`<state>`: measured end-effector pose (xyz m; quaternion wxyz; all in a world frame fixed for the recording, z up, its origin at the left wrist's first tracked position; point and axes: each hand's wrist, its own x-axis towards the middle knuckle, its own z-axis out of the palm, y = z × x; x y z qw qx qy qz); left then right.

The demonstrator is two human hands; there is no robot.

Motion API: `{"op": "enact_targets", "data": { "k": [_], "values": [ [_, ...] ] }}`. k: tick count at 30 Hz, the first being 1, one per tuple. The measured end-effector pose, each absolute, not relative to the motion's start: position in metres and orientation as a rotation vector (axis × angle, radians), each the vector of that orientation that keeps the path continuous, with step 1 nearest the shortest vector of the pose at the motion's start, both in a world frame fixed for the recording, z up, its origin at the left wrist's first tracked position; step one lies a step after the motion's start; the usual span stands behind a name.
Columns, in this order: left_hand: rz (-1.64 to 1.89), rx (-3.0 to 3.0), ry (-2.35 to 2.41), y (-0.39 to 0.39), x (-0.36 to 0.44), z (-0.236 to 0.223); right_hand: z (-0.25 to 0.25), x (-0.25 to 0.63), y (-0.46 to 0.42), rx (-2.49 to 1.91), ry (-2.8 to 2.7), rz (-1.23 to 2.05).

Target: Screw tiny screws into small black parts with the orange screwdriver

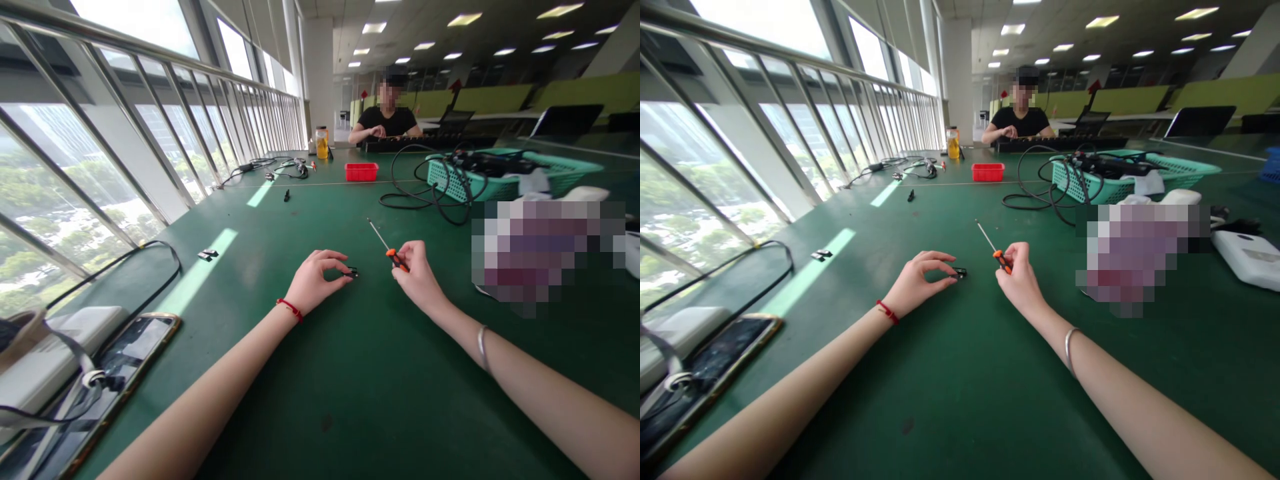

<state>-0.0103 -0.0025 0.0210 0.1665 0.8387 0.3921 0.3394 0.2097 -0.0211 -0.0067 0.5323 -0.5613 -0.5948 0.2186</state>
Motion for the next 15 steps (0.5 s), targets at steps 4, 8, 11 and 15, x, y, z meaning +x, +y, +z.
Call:
{"op": "enact_targets", "data": {
  "k": [4, 8, 11, 15],
  "values": [
    [0.879, 2.378, 1.121, 0.006, -0.002, 0.015, -0.01, 0.213, -0.018, -1.367, -1.499, 0.47],
    [0.86, 2.37, 1.13, 0.007, -0.002, 0.009, -0.009, 0.214, -0.019, -1.265, -1.518, 0.438],
    [0.859, 2.362, 1.142, 0.006, -0.002, 0.008, -0.008, 0.216, -0.019, -1.308, -1.498, 0.358],
    [0.9, 2.323, 1.186, 0.001, -0.003, 0.008, -0.007, 0.218, -0.019, -1.343, -1.513, 0.321]
  ]
}}
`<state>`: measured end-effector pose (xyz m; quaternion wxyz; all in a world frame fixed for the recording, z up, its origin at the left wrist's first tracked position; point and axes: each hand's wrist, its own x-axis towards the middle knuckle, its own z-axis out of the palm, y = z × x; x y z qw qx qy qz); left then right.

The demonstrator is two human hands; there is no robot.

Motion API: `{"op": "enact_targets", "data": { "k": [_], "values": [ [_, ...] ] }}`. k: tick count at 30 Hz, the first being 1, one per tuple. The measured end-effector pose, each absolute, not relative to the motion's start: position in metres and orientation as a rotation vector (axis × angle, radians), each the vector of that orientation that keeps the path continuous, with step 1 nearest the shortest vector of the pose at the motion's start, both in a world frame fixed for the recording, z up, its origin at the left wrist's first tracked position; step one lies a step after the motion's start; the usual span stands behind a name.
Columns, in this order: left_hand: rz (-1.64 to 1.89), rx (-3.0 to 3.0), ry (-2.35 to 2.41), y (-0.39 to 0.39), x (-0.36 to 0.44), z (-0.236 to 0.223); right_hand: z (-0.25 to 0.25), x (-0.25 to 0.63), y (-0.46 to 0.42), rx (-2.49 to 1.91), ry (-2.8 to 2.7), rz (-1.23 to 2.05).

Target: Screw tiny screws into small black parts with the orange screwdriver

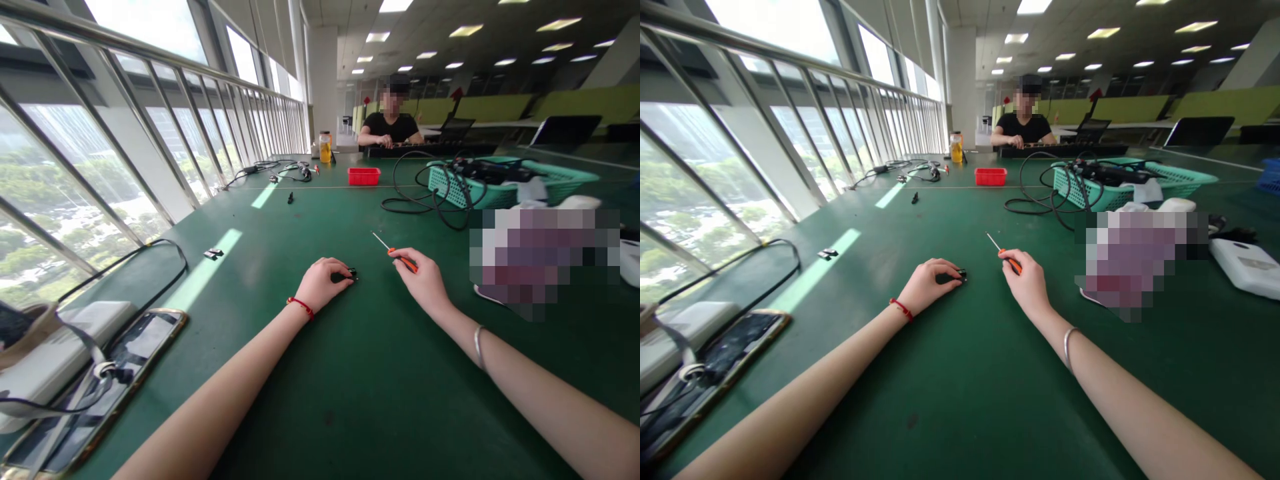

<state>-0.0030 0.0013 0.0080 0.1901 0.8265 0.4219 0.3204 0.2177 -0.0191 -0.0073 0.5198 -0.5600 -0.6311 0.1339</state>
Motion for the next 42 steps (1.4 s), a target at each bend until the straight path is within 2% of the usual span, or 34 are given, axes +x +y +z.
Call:
{"op": "enact_targets", "data": {
  "k": [6, 10, 15, 19, 25, 42],
  "values": [
    [1.056, 2.205, 1.477, -0.005, -0.064, 0.025, -0.012, 0.217, -0.018, -1.473, -1.59, 0.329],
    [1.197, 1.987, 2.025, -0.01, -0.133, 0.04, -0.012, 0.218, -0.018, -1.513, -1.66, 0.328],
    [0.948, 1.797, 2.428, -0.01, -0.169, 0.04, -0.011, 0.218, -0.019, -1.546, -1.69, 0.302],
    [0.761, 1.735, 2.486, -0.007, -0.169, 0.035, -0.012, 0.218, -0.018, -1.52, -1.688, 0.293],
    [0.983, 1.541, 2.521, -0.006, -0.174, 0.043, -0.008, 0.217, -0.019, -1.585, -1.682, 0.398],
    [0.852, 1.528, 2.487, -0.002, -0.185, 0.039, -0.006, 0.217, -0.019, -1.599, -1.697, 0.408]
  ]
}}
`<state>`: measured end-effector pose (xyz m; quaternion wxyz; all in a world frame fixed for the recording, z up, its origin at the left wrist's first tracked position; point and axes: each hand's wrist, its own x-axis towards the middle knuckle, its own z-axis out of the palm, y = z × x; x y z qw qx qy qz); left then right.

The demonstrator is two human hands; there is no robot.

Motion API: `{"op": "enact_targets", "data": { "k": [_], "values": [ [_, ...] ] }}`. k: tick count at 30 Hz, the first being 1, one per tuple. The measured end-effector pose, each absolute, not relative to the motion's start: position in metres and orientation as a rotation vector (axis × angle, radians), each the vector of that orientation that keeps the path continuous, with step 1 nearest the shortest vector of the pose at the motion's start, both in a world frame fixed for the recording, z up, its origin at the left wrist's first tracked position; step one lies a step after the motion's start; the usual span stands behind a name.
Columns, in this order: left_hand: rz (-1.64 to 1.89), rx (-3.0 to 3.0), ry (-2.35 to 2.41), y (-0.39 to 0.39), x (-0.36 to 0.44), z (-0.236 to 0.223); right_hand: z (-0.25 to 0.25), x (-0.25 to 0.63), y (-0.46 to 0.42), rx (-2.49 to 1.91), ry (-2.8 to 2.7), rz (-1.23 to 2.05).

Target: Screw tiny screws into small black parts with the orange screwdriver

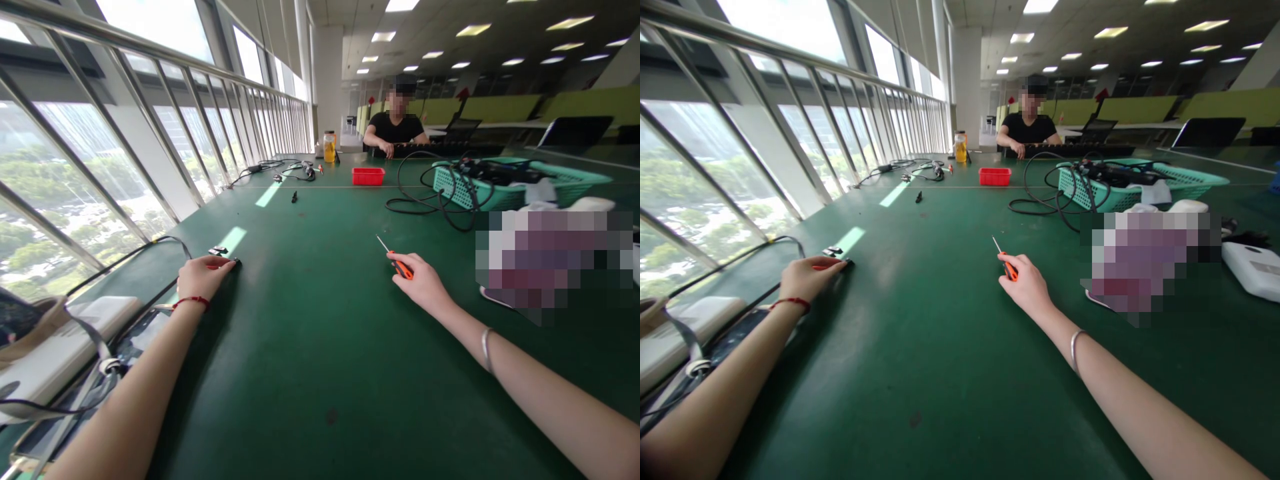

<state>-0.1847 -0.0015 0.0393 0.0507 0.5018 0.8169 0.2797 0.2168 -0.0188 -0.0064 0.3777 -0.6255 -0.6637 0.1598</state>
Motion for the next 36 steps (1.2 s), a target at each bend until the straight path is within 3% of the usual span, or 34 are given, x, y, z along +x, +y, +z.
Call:
{"op": "enact_targets", "data": {
  "k": [25, 29, 36],
  "values": [
    [0.775, 1.618, 2.386, 0.001, -0.189, 0.037, -0.006, 0.216, -0.02, -1.573, -1.671, 0.422],
    [0.817, 1.817, 2.126, 0.004, -0.154, 0.031, -0.005, 0.215, -0.021, -1.431, -1.556, 0.48],
    [0.755, 2.331, 1.583, 0.009, -0.025, 0.018, -0.004, 0.212, -0.027, -1.381, -1.492, 0.489]
  ]
}}
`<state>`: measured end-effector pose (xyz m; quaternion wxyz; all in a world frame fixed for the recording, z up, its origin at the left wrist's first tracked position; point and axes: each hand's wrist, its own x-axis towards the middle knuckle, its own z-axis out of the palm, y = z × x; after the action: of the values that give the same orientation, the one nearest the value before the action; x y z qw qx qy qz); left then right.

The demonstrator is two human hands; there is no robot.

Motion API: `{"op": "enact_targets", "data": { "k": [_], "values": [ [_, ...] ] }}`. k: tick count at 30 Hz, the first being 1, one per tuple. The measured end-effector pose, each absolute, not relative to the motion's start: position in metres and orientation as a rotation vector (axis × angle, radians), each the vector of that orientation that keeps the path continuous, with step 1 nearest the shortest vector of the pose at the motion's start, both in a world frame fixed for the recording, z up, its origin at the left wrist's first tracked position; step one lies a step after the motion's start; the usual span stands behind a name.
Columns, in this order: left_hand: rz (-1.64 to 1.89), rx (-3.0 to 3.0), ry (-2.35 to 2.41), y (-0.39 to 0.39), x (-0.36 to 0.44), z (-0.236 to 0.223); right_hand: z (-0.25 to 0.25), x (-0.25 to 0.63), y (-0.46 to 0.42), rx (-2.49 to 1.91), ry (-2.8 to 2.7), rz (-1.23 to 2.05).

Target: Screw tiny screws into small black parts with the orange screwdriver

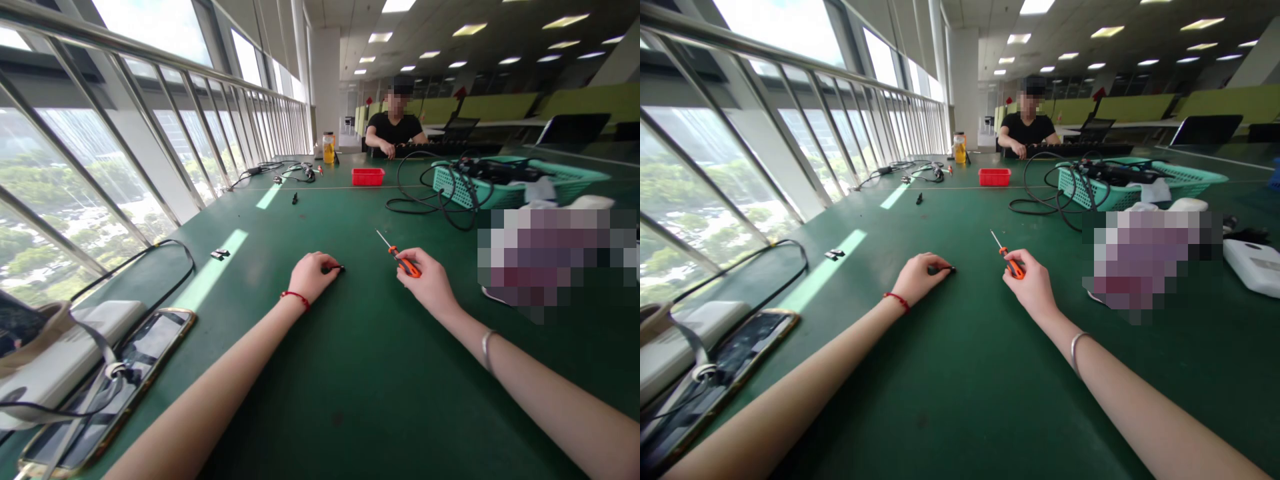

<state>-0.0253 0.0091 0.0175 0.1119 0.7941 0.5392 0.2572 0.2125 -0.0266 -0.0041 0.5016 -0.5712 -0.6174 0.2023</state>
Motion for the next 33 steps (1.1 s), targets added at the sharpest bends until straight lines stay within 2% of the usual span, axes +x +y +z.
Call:
{"op": "enact_targets", "data": {
  "k": [4, 8, 12, 17, 25, 33],
  "values": [
    [0.711, 2.55, 1.506, 0.003, 0.011, 0.016, 0.004, 0.212, -0.029, -1.402, -1.498, 0.341],
    [0.755, 2.505, 1.52, 0.004, 0.006, 0.014, 0.035, 0.208, -0.018, -1.61, -1.596, 0.194],
    [0.79, 2.429, 1.503, 0.008, 0.0, 0.013, 0.081, 0.199, 0.006, -1.621, -1.659, 0.288],
    [0.758, 2.489, 1.441, 0.007, 0.002, 0.013, 0.118, 0.186, 0.027, -1.393, -1.628, 0.41],
    [0.717, 2.537, 1.505, 0.006, 0.004, 0.015, 0.13, 0.199, 0.022, -1.225, -1.68, 0.183],
    [0.746, 2.514, 1.476, 0.007, 0.004, 0.012, 0.133, 0.195, 0.013, -1.291, -1.925, 0.265]
  ]
}}
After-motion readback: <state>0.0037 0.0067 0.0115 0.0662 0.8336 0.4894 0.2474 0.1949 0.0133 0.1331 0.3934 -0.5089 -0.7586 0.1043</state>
